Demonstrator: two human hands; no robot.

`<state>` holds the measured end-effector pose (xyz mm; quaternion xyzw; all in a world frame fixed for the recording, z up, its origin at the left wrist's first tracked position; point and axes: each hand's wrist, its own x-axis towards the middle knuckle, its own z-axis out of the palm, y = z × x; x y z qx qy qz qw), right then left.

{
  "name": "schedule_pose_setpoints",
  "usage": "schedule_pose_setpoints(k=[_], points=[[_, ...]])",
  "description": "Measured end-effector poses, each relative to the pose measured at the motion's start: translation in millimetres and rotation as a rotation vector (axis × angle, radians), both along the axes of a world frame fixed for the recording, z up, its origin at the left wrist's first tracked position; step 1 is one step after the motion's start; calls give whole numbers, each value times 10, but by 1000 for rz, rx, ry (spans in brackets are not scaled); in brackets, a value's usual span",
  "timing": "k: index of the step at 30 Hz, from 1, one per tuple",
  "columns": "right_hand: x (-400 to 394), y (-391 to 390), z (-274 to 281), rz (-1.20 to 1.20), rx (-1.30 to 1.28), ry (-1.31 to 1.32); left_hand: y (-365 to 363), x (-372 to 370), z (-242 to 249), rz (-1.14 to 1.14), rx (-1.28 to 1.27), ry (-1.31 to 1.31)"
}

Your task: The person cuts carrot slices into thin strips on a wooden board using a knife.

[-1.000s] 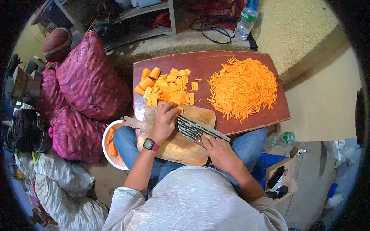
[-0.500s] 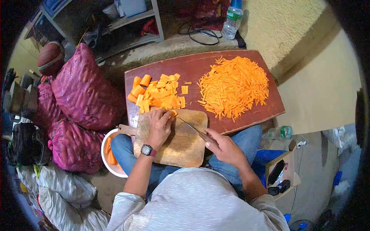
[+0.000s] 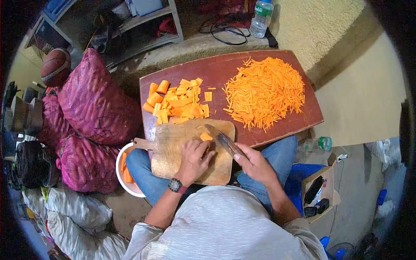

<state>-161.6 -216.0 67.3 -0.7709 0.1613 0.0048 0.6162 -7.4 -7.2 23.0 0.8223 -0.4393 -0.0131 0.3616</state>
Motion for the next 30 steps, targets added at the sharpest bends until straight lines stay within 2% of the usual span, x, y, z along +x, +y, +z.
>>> schedule_pose_setpoints(k=[2,4,7,9,16,21,25,29,30], points=[[33,40,3,11,13,18,13,-12,14,-15,32,19],[51,61,24,18,25,37,-12,62,47,64,35,-12],[97,19,109,63,-52,4,-51,206,41,73,8,-61],[120,-12,150,184,-263,0,-78,267,-35,31,-37,-60],[43,130,385,234,-251,-2,-46,18,-44,-11,-30,-10],[-90,192,375,216,-229,76,26,-71,-98,-54,-43,-88],[-141,222,391,205,-242,26,70,25,-51,-137,58,-181],[-191,186,358,213,-296,123,82,110,17,-283,149,-339],[-225,201,301,204,-316,154,109,91,29,-255,171,-311]])
